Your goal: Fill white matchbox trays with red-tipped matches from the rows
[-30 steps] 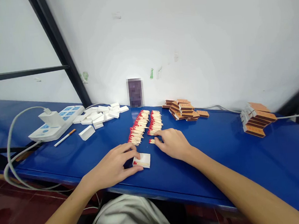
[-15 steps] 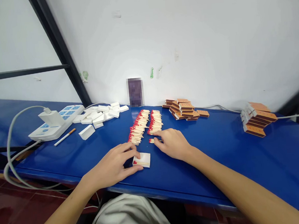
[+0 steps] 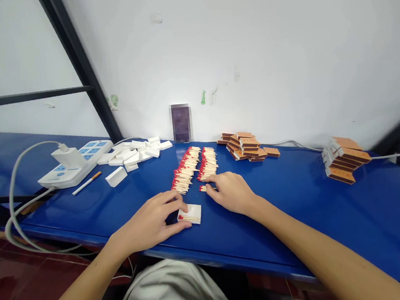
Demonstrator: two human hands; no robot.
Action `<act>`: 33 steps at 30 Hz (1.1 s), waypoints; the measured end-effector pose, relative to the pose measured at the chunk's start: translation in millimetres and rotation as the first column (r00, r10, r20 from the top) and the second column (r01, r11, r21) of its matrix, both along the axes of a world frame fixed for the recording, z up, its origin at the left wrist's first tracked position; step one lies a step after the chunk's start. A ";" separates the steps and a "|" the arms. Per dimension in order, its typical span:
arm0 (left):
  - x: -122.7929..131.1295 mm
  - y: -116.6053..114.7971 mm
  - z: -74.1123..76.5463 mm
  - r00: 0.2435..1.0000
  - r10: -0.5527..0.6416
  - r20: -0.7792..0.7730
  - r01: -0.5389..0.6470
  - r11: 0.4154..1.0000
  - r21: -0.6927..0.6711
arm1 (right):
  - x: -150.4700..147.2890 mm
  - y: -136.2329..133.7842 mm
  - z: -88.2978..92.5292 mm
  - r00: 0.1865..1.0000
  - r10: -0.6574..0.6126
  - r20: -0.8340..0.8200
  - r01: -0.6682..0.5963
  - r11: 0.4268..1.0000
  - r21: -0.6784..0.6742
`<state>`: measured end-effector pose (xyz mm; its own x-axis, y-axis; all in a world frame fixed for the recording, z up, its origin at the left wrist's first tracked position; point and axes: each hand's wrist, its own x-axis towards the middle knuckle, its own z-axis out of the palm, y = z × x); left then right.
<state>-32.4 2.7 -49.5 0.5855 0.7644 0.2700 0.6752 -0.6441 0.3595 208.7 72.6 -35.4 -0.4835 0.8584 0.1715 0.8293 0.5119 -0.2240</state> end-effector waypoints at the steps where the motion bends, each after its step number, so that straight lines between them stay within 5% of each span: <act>1: 0.1 0.1 0.1 1.000 -0.001 0.000 0.001 1.000 -0.001 | 0.1 -0.2 -0.1 1.000 0.002 -0.007 -0.002 1.000 0.001; 33: 0.2 0.9 0.7 1.000 -0.001 -0.013 0.002 1.000 0.010 | -1.1 0.3 2.6 0.999 -0.046 -0.011 0.046 0.999 -0.006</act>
